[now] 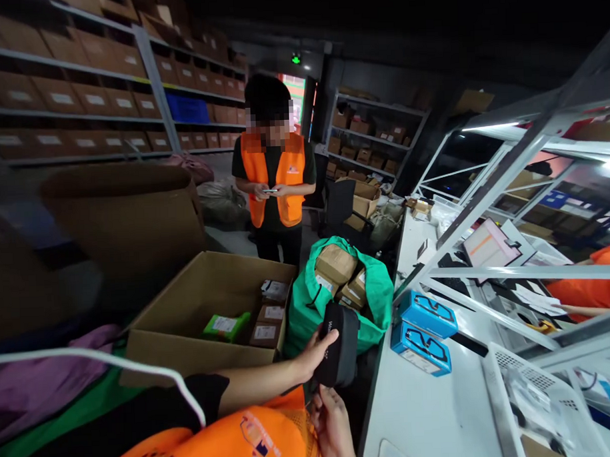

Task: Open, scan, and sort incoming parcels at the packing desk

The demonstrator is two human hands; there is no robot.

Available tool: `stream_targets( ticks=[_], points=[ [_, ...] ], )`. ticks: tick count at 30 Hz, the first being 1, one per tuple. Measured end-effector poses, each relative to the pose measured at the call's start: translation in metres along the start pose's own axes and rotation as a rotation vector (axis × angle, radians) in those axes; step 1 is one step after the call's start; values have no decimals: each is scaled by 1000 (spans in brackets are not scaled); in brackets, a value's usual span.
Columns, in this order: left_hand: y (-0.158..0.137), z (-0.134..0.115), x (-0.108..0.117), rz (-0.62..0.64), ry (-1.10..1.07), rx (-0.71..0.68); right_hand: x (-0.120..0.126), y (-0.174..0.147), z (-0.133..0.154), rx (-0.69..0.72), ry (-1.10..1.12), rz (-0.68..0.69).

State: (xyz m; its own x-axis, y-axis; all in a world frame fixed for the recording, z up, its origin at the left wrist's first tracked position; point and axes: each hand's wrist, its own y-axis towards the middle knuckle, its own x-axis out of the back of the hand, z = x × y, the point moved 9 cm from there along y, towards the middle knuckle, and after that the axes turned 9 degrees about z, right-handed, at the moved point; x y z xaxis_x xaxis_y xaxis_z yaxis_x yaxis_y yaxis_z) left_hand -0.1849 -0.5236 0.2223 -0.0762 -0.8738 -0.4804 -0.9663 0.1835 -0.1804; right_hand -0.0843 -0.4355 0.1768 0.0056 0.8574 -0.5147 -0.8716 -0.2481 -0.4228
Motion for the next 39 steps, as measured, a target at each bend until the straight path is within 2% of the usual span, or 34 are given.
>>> stream_targets(
  ticks=[3, 8, 12, 15, 18, 20, 22, 24, 26, 28, 29, 31, 33, 35, 37, 39],
  points=[
    [9, -14, 1, 118, 146, -54, -4, 8, -7, -116, -6, -7],
    [26, -34, 11, 234, 226, -117, -7, 10, 8, -88, 5, -69],
    [38, -56, 15, 360, 246, -177, -9, 4, 21, -174, 53, -67],
    [37, -79, 8, 538, 353, -243, 0, -6, 54, -112, 37, -97],
    [24, -83, -8, 768, 565, -179, 16, -24, 109, 52, -18, -211],
    [8, -74, -22, 962, 710, -92, 20, -38, 146, 138, -117, -322],
    [-4, -64, -34, 1109, 814, -33, 9, -44, 175, 153, -322, -372],
    [-3, -58, -40, 1127, 860, 9, -12, -38, 191, 86, -583, -359],
    [11, -50, -38, 1066, 874, 79, -29, -23, 201, 2, -855, -335],
    [26, -39, -34, 1049, 837, 159, -32, -9, 205, -53, -998, -338],
    [33, -33, -32, 1067, 795, 196, -30, -4, 207, -33, -1016, -337],
    [44, -22, -25, 1092, 652, 254, -21, -1, 207, 111, -956, -396],
    [56, -12, -11, 1012, 473, 284, -6, -7, 194, 282, -786, -521],
    [68, 1, 8, 846, 364, 296, 8, -10, 156, 344, -561, -598],
    [70, 20, 22, 723, 370, 333, 13, -4, 106, 321, -390, -588],
    [63, 42, 22, 728, 424, 424, 18, -1, 62, 295, -285, -610]
  ],
)
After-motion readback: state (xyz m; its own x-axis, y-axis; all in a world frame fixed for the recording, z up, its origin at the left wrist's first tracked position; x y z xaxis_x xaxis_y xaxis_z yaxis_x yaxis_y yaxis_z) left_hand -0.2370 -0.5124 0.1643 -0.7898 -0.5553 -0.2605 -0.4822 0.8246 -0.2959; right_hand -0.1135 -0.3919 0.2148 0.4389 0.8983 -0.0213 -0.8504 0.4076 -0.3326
